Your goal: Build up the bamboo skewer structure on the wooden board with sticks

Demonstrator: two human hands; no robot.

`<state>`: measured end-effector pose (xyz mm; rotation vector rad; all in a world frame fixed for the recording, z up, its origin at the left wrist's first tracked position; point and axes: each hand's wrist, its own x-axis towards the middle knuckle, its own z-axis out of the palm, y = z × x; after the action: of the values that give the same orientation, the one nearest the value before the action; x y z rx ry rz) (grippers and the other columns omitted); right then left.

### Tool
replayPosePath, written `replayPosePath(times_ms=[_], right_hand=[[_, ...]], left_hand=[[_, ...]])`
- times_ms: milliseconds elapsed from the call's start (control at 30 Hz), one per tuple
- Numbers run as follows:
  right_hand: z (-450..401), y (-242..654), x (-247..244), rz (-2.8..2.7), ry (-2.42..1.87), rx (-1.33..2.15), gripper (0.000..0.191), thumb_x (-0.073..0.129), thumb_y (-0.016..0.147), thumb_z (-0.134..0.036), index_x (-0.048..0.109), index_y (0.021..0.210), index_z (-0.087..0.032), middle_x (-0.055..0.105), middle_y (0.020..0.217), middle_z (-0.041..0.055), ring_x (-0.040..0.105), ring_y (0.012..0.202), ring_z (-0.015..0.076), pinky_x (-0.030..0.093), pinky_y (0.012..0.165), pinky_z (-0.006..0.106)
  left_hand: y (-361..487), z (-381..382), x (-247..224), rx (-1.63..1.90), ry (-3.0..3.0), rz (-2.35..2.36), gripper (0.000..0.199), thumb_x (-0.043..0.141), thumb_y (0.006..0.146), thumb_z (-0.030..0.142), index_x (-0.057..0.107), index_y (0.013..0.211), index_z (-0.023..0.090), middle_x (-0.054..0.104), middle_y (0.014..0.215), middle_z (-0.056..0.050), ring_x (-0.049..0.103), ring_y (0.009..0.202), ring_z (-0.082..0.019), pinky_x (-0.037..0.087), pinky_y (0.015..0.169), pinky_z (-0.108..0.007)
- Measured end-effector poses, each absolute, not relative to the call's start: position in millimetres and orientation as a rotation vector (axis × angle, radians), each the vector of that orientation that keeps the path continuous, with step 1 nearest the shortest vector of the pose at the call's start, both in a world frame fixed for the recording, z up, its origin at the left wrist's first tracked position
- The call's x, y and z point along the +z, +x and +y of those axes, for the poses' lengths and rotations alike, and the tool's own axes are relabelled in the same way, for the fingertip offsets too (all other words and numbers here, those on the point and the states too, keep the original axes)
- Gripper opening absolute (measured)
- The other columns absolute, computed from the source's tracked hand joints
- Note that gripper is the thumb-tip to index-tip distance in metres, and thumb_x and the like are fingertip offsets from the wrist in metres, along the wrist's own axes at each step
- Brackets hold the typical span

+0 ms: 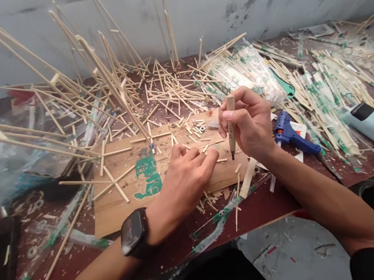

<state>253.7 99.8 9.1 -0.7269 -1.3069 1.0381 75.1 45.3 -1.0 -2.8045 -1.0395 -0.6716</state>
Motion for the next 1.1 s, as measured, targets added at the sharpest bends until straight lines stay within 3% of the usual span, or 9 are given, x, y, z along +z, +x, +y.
replayPosePath(times_ms=[200,400,700,933,1100], right_hand=[[99,253,9,-1.327,-0.767,0.979,0.015,0.067,0.085,-0.017,0.055,0.082,-0.024,0.052,0.06,-0.01,0.047,0.046,0.007,0.037,0.044,0.026],[96,254,13,-1.401,-0.826,0.916,0.017,0.07,0.086,-0.025,0.054,0.082,-0.025,0.05,0.061,-0.0102,0.045,0.05,0.006,0.038,0.047,0.024],[96,252,15,-1.27,-0.734,1.169,0.013,0.067,0.085,-0.019,0.055,0.083,-0.024,0.058,0.069,-0.0057,0.055,0.053,0.0095,0.048,0.049,0.028],[90,248,23,-1.193,-0.68,1.392,0.027,0.074,0.088,-0.037,0.053,0.079,-0.024,0.045,0.057,-0.0079,0.034,0.045,0.0066,0.026,0.037,0.023],[86,248,18,-1.226,-0.598,1.474,0.043,0.065,0.097,-0.058,0.052,0.075,-0.023,0.033,0.056,-0.0097,0.019,0.038,0.0037,0.015,0.034,0.023]], left_hand=[[70,47,1,-0.738,-3.002,-1.232,0.012,0.052,0.103,0.008,0.058,0.097,0.017,0.071,0.078,0.0,0.061,0.07,-0.02,0.033,0.078,-0.037],[69,52,5,-0.731,-3.179,-1.417,0.014,0.054,0.097,0.005,0.054,0.098,0.02,0.075,0.088,0.001,0.061,0.073,-0.018,0.032,0.082,-0.037],[70,57,7,-0.743,-3.244,-1.583,0.016,0.054,0.091,0.004,0.052,0.093,0.021,0.071,0.081,0.004,0.063,0.076,-0.017,0.033,0.084,-0.036],[69,53,5,-0.748,-3.223,-1.497,0.016,0.056,0.093,0.005,0.051,0.095,0.021,0.068,0.082,0.005,0.06,0.074,-0.017,0.033,0.083,-0.036],[69,51,2,-0.78,-3.253,-1.471,0.019,0.055,0.094,0.004,0.051,0.098,0.022,0.064,0.081,0.006,0.057,0.074,-0.016,0.033,0.081,-0.036]])
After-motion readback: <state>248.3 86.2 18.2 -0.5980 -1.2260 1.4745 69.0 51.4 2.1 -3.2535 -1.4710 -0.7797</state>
